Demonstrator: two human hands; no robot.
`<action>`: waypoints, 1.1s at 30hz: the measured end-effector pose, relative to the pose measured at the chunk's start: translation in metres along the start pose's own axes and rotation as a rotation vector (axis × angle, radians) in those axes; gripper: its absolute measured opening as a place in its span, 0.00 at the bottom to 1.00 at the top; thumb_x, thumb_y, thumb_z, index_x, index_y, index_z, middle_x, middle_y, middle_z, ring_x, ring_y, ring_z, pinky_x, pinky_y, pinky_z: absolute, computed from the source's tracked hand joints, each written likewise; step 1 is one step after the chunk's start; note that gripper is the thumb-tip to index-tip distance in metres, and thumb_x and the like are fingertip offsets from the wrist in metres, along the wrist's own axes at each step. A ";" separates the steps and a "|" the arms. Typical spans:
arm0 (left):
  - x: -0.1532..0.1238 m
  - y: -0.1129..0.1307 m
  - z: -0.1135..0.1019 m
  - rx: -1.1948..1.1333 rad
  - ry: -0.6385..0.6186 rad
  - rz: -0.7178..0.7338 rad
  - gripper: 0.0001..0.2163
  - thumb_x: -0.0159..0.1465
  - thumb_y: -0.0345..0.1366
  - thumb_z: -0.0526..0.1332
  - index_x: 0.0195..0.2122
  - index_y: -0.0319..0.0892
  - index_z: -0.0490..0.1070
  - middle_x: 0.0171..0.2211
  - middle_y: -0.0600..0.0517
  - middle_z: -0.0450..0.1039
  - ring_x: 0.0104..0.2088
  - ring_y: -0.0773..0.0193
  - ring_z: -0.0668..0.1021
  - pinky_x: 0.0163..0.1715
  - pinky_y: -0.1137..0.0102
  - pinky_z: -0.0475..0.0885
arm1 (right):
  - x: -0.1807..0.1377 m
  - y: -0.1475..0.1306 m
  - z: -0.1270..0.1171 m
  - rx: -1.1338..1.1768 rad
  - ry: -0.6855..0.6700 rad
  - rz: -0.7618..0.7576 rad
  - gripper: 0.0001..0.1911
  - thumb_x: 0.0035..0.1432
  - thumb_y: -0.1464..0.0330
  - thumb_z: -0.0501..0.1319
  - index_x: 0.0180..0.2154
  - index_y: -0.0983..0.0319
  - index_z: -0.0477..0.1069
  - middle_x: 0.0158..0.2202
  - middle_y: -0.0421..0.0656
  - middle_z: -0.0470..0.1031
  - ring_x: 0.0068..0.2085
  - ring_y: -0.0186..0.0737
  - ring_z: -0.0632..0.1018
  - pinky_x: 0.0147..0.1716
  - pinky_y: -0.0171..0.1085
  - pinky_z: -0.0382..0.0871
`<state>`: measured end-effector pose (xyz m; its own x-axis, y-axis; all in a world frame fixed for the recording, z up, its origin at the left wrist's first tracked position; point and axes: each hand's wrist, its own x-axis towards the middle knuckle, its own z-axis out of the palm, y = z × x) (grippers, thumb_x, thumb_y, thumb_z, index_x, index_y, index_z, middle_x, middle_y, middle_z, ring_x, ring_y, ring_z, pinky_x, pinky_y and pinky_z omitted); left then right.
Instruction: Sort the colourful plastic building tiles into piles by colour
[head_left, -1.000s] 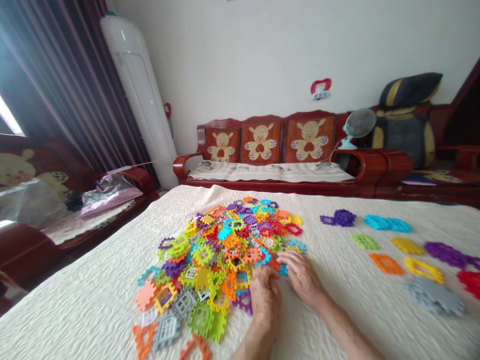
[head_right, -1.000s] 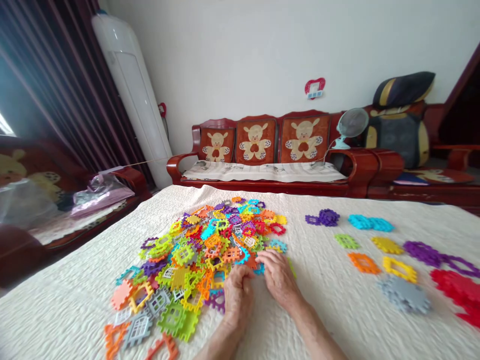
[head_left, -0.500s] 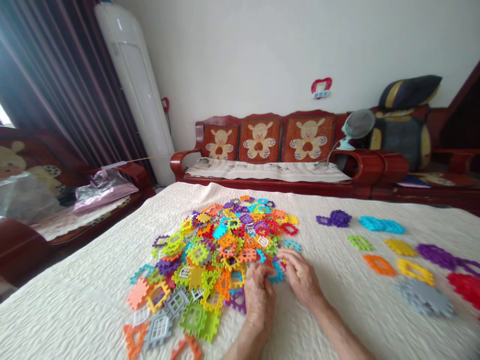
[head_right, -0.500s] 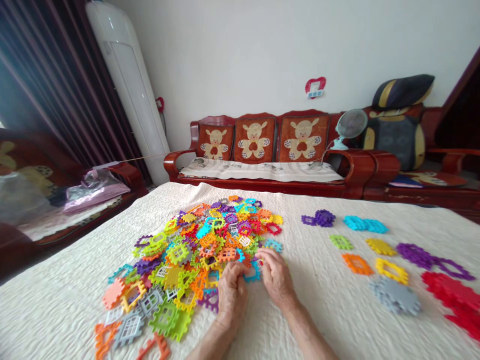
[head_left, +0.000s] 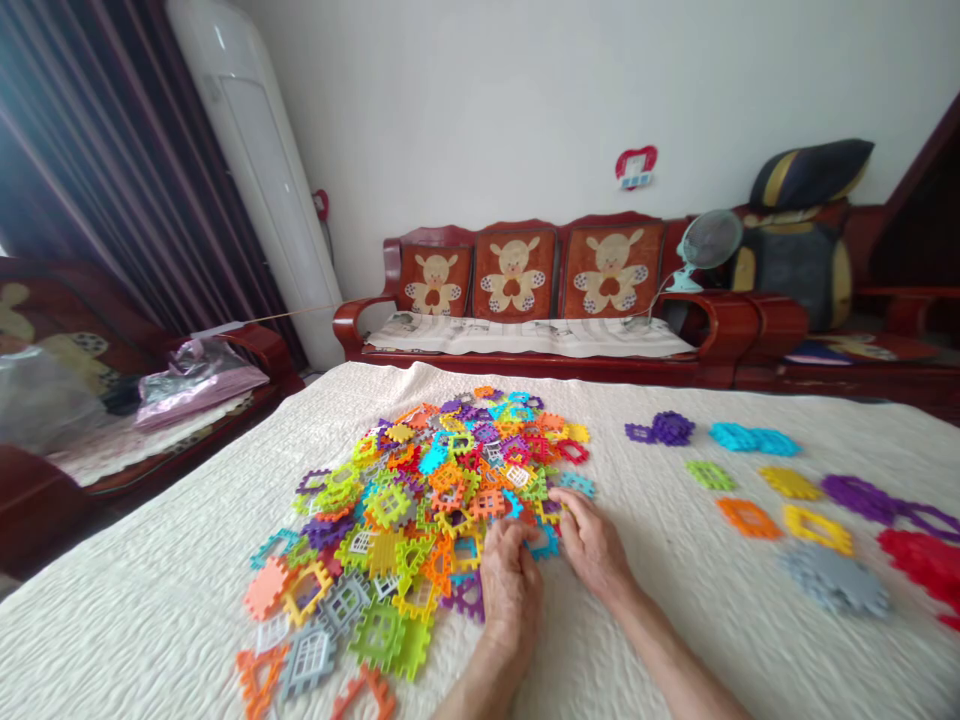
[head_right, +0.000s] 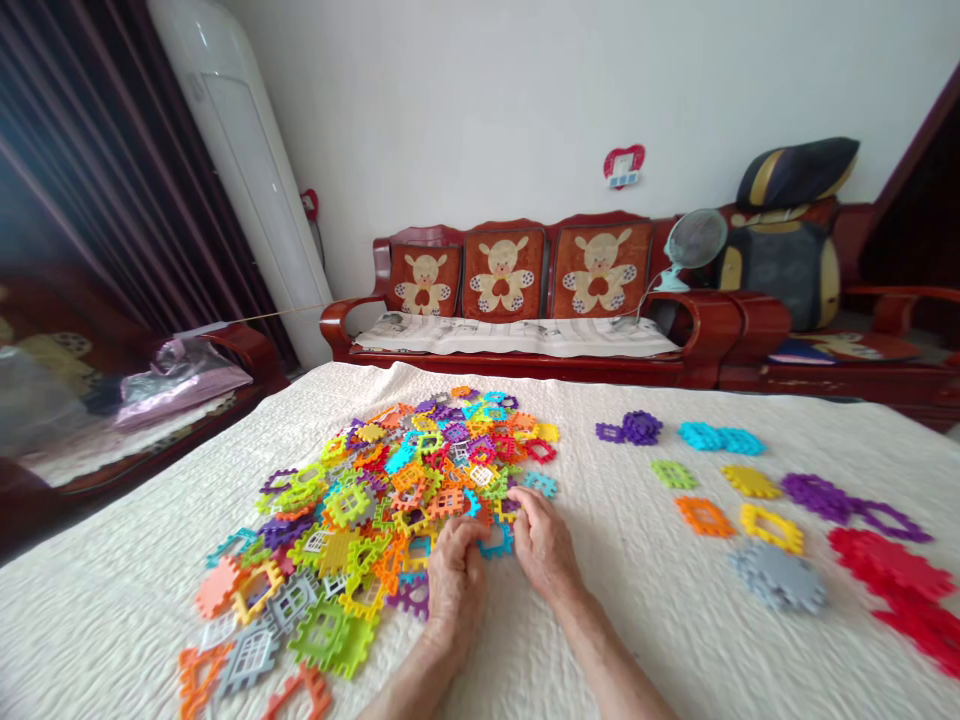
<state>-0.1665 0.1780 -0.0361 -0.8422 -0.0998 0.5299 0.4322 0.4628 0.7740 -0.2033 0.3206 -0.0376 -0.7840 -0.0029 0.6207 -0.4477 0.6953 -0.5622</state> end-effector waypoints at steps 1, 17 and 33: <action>0.000 0.000 0.000 0.002 0.000 0.004 0.15 0.55 0.20 0.48 0.30 0.43 0.71 0.32 0.53 0.73 0.35 0.66 0.74 0.38 0.70 0.68 | 0.001 -0.001 -0.001 0.005 0.000 -0.001 0.18 0.58 0.73 0.47 0.44 0.61 0.71 0.43 0.47 0.78 0.46 0.41 0.78 0.46 0.42 0.73; 0.000 -0.002 0.001 0.036 -0.027 -0.002 0.15 0.56 0.20 0.49 0.31 0.44 0.72 0.33 0.53 0.74 0.37 0.64 0.74 0.39 0.69 0.68 | 0.019 0.015 0.003 -0.064 0.147 0.128 0.16 0.57 0.69 0.51 0.44 0.61 0.72 0.41 0.47 0.79 0.42 0.43 0.79 0.43 0.41 0.73; -0.003 -0.007 0.004 0.013 -0.020 -0.017 0.16 0.56 0.20 0.49 0.31 0.45 0.72 0.33 0.52 0.74 0.37 0.64 0.75 0.39 0.70 0.69 | 0.101 0.016 0.041 -0.022 0.049 0.478 0.15 0.49 0.65 0.60 0.40 0.61 0.74 0.29 0.42 0.79 0.32 0.41 0.78 0.34 0.38 0.70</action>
<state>-0.1684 0.1789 -0.0442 -0.8554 -0.0903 0.5100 0.4140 0.4727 0.7780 -0.3077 0.3016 -0.0060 -0.8782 0.3544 0.3212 -0.0327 0.6255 -0.7795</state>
